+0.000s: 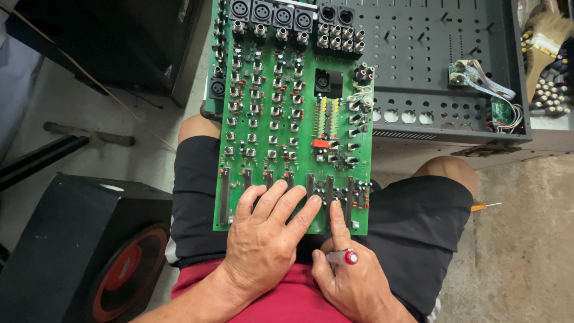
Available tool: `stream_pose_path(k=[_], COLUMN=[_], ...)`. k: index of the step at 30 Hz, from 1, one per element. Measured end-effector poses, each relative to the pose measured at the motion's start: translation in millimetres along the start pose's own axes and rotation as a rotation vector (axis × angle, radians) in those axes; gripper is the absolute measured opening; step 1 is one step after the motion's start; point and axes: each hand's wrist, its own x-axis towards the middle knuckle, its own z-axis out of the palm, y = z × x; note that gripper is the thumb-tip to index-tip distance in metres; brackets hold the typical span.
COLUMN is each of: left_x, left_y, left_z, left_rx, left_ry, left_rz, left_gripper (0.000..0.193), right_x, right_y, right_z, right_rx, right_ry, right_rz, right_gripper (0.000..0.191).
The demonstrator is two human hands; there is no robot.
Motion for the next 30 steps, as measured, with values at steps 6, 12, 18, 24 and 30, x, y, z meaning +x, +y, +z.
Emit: stream_pose_path(k=[6,12,18,24,30], left_x=[0.2,-0.8,0.6,0.4,-1.1], left_y=[-1.4,1.7,1.1,0.0,0.7], left_z=[0.8,-1.6,-2.2,-0.4,1.6], left_rx=[0.006,-0.015,0.004,0.012,0.017], left_ry=[0.0,0.001,0.01,0.016,0.012], left_rz=[-0.001,-0.006,-0.015,-0.01,-0.012], left_gripper=[0.046,0.048,0.049,0.05,0.049], right_x=[2.8,-3.9,-30.8,-27.5,6.1], right_y=[-3.7,4.7,41.7,53.9,33.7], right_z=[-1.5,-5.8,-29.7,-27.8,-26.8], right_rx=[-0.018,0.045,0.091,0.645,0.386], right_ry=[-0.026,-0.091,0.291,0.61,0.621], right_rz=[0.045,0.119,-0.191,-0.13,-0.238], right_gripper=[0.094,0.096,0.049,0.025,0.025])
